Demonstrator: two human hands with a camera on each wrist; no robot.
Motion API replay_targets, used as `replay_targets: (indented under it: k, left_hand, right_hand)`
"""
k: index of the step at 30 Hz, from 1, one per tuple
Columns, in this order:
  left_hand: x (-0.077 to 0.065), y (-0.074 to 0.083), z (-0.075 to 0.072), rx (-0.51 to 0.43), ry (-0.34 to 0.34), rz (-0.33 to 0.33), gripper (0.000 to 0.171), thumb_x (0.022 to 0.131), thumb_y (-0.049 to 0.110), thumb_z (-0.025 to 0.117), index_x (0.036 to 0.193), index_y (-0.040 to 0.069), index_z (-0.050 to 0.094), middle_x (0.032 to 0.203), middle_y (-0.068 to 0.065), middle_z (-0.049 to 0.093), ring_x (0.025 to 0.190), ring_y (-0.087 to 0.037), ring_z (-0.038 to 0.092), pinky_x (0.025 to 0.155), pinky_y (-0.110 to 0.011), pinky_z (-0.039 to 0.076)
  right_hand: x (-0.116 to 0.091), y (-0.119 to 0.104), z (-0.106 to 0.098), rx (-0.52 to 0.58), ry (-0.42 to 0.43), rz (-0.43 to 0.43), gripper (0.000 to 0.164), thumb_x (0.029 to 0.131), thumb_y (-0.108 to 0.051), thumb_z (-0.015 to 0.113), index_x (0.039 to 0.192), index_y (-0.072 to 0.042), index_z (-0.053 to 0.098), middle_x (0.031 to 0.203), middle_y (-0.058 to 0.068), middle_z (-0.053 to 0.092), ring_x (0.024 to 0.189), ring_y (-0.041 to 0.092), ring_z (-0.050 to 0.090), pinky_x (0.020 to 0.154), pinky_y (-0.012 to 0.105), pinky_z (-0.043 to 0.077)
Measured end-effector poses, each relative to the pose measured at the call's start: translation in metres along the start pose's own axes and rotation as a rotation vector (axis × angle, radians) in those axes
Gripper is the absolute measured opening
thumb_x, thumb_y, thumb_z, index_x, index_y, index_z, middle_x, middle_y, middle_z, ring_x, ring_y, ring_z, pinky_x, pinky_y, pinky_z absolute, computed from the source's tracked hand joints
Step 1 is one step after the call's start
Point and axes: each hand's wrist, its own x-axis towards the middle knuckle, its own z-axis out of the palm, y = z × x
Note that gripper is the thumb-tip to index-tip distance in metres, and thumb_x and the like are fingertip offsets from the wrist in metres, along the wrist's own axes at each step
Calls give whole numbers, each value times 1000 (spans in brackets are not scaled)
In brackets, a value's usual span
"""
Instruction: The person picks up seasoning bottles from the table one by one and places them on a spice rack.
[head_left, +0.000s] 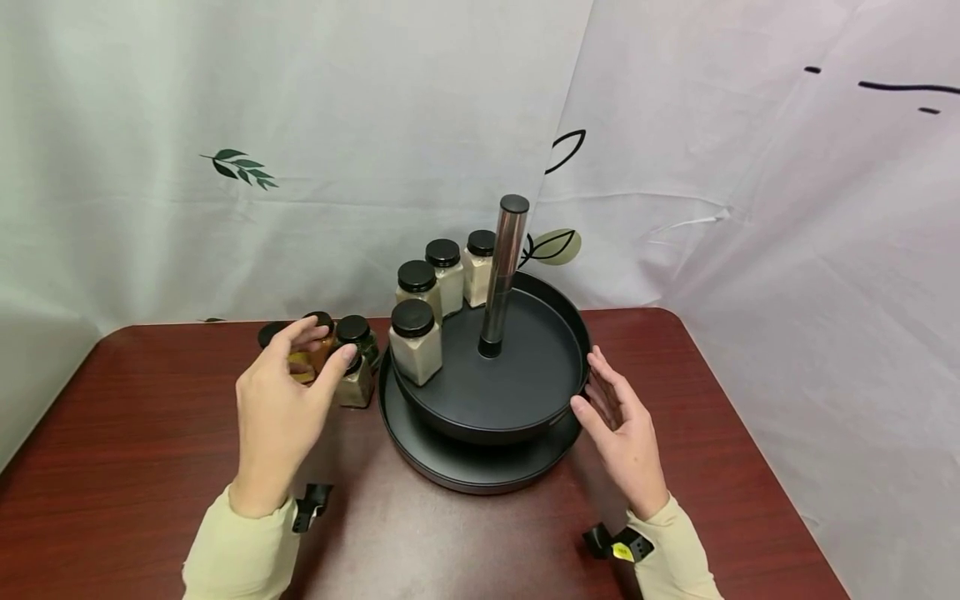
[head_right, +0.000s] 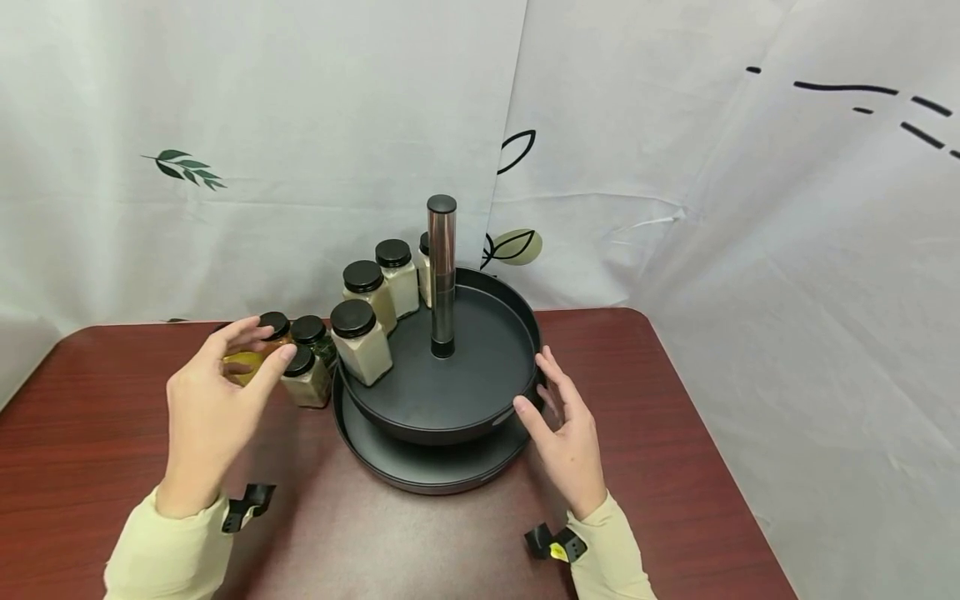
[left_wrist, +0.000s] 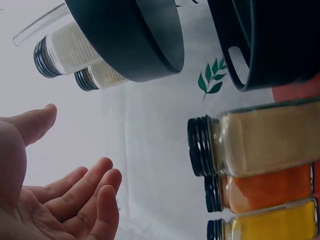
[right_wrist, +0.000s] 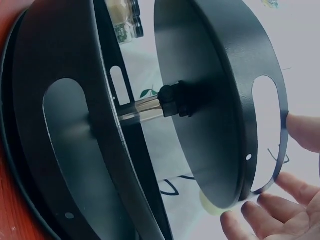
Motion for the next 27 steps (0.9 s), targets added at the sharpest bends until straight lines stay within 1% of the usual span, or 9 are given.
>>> replay_targets:
  k: [4, 9, 14, 17, 19, 20, 23, 25, 27]
  left_hand:
    - [1, -5, -2, 22, 8, -4, 49, 86, 20, 81, 128, 0, 64, 112, -9, 73, 93, -25, 68, 76, -5, 40]
    - [2, -11, -4, 39, 20, -21, 48, 86, 19, 81, 128, 0, 65, 112, -9, 73, 94, -25, 68, 77, -6, 40]
    - [3, -19, -7, 53, 31, -41, 48, 86, 19, 81, 127, 1, 66, 113, -10, 72, 94, -27, 68, 77, -6, 40]
    - [4, -24, -9, 87, 37, -47, 48, 86, 21, 81, 127, 1, 66, 112, -15, 70, 86, -29, 66, 74, -17, 41]
    - [6, -29, -11, 109, 40, -50, 49, 85, 21, 82, 126, -1, 66, 113, -19, 67, 85, -31, 61, 76, -30, 41]
    - [6, -31, -11, 116, 41, -53, 50, 85, 20, 82, 126, -2, 65, 115, -20, 66, 87, -33, 60, 78, -37, 41]
    - [9, -39, -14, 133, 27, -73, 55, 82, 17, 84, 127, -6, 63, 126, -24, 61, 105, -41, 55, 89, -55, 40]
    - [11, -44, -15, 147, 10, -91, 58, 81, 16, 85, 128, -8, 62, 133, -25, 57, 118, -45, 50, 97, -60, 37]
    - [12, -49, -15, 164, -10, -111, 60, 81, 15, 85, 129, -10, 60, 138, -25, 54, 125, -47, 46, 102, -63, 34]
  right_hand:
    - [1, -1, 0, 17, -10, 11, 59, 94, 4, 65, 149, -6, 46, 160, 8, 36, 142, 20, 41, 108, 30, 40]
    - [1, -1, 0, 35, -23, 9, 63, 94, 4, 66, 152, -6, 43, 161, 11, 33, 144, 25, 39, 109, 31, 39]
    - [1, -1, 1, 36, -41, 16, 66, 94, 4, 66, 154, -9, 41, 163, 3, 31, 145, 23, 37, 110, 29, 38]
    - [0, -1, 1, 32, -50, 20, 67, 94, 3, 66, 154, -10, 39, 163, 1, 29, 146, 23, 36, 109, 28, 38]
    - [0, -1, 1, 32, -54, 22, 68, 94, 4, 66, 155, -11, 38, 163, 0, 29, 146, 23, 35, 109, 28, 38]
    - [0, -1, 1, 32, -57, 23, 69, 94, 4, 66, 155, -11, 38, 163, 0, 28, 146, 23, 35, 109, 28, 38]
    - [-1, -1, 1, 27, -66, 24, 72, 94, 4, 66, 157, -12, 35, 164, 0, 27, 147, 23, 33, 109, 29, 39]
    - [-1, -1, 1, 22, -75, 22, 73, 94, 4, 66, 157, -12, 34, 165, 0, 25, 147, 23, 32, 109, 29, 39]
    - [-2, -1, 1, 12, -80, 20, 73, 94, 4, 66, 157, -12, 34, 165, -1, 24, 147, 23, 32, 109, 28, 38]
